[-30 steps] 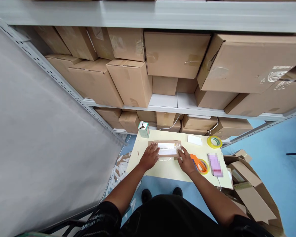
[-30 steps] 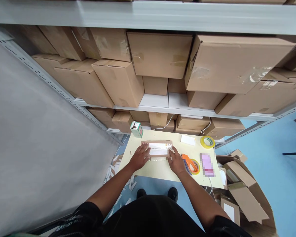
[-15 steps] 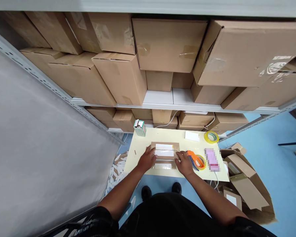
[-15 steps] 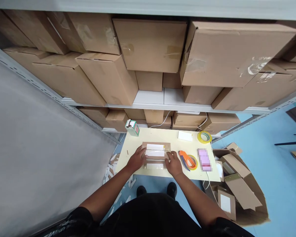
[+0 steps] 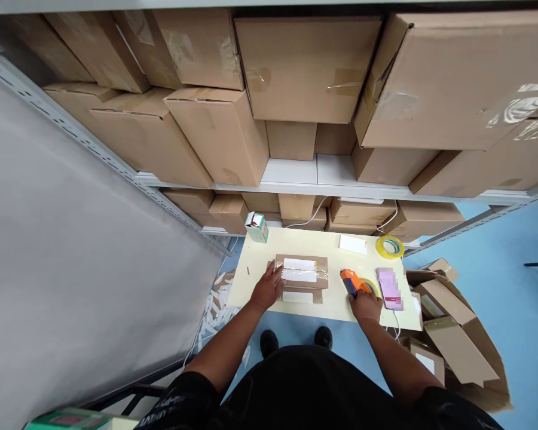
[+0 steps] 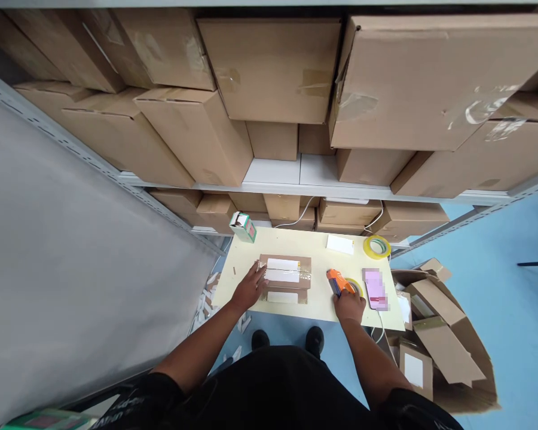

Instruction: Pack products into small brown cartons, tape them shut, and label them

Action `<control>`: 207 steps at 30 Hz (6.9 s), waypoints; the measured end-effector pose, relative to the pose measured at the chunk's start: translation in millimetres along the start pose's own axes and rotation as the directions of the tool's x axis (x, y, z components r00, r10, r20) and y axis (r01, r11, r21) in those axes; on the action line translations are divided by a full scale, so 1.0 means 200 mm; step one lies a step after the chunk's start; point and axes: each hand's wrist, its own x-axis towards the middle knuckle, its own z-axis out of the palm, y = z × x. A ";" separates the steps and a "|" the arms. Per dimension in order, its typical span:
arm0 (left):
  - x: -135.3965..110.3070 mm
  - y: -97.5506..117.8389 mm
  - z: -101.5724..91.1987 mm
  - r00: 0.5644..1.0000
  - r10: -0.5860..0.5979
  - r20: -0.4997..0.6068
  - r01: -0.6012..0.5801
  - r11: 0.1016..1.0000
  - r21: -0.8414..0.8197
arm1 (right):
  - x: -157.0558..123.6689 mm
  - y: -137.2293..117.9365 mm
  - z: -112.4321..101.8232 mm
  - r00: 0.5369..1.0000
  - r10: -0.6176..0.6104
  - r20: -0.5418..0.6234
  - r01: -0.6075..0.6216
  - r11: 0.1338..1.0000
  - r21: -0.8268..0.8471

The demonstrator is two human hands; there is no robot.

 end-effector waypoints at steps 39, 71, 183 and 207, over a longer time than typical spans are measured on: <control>0.35 0.21 -0.31 0.821 -0.266 0.505 0.546 0.104 -0.832 | 0.15 -0.76 -0.59 0.807 -0.503 0.309 -0.047 0.467 0.883; 0.35 0.25 -0.31 0.881 -0.190 0.433 0.471 0.414 -0.779 | 0.05 -0.68 -0.53 0.838 -0.510 0.192 0.130 0.531 0.838; 0.17 0.16 0.00 0.954 0.126 0.271 -0.106 0.990 -0.090 | 0.58 0.30 -1.10 0.641 -0.313 0.701 -0.038 0.899 0.436; 0.19 0.13 0.02 0.948 0.108 0.300 -0.056 0.982 -0.179 | 0.72 0.16 -0.57 0.595 -0.054 0.802 -0.329 0.894 0.304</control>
